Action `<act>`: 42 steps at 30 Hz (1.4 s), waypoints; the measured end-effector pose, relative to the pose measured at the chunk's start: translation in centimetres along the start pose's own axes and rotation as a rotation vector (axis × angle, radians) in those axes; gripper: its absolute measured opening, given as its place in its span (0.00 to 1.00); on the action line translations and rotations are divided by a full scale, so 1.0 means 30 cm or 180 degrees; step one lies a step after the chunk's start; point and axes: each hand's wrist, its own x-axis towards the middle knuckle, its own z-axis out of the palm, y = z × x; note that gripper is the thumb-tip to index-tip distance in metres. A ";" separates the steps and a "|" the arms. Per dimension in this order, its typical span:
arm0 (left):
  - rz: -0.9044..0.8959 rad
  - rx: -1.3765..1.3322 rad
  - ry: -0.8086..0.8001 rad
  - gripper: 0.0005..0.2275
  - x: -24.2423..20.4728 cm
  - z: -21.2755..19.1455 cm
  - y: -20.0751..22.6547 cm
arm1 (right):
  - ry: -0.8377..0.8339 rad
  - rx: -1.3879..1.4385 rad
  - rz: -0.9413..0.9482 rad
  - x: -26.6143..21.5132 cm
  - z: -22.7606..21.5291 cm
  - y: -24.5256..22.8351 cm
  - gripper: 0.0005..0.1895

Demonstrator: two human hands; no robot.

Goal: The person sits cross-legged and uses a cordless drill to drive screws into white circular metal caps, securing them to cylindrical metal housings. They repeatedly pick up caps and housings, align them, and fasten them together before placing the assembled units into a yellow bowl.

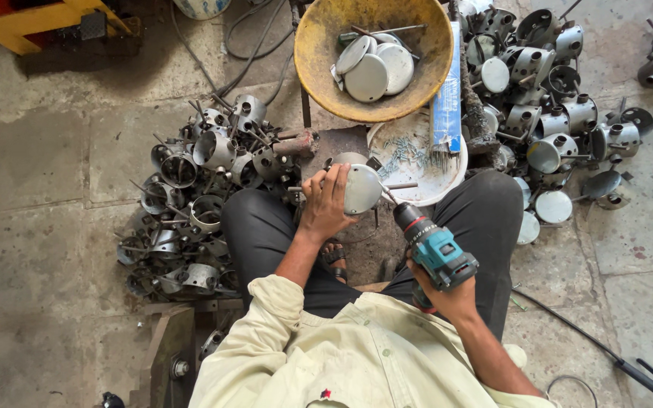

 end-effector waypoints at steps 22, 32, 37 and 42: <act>-0.0075 0.0073 0.0160 0.60 -0.003 0.010 0.010 | -0.1058 -0.0846 -0.0230 0.369 -0.115 -0.224 0.17; 0.0016 0.0094 0.0273 0.58 -0.007 0.015 0.020 | -0.1267 -0.1284 -0.0396 0.423 -0.130 -0.293 0.23; 0.0013 0.0232 0.0177 0.58 -0.018 0.032 0.018 | -0.1374 -0.1465 -0.0375 0.439 -0.133 -0.307 0.20; 0.0038 0.0278 0.0154 0.58 -0.020 0.031 0.014 | -0.1606 -0.1868 -0.0284 0.488 -0.135 -0.319 0.13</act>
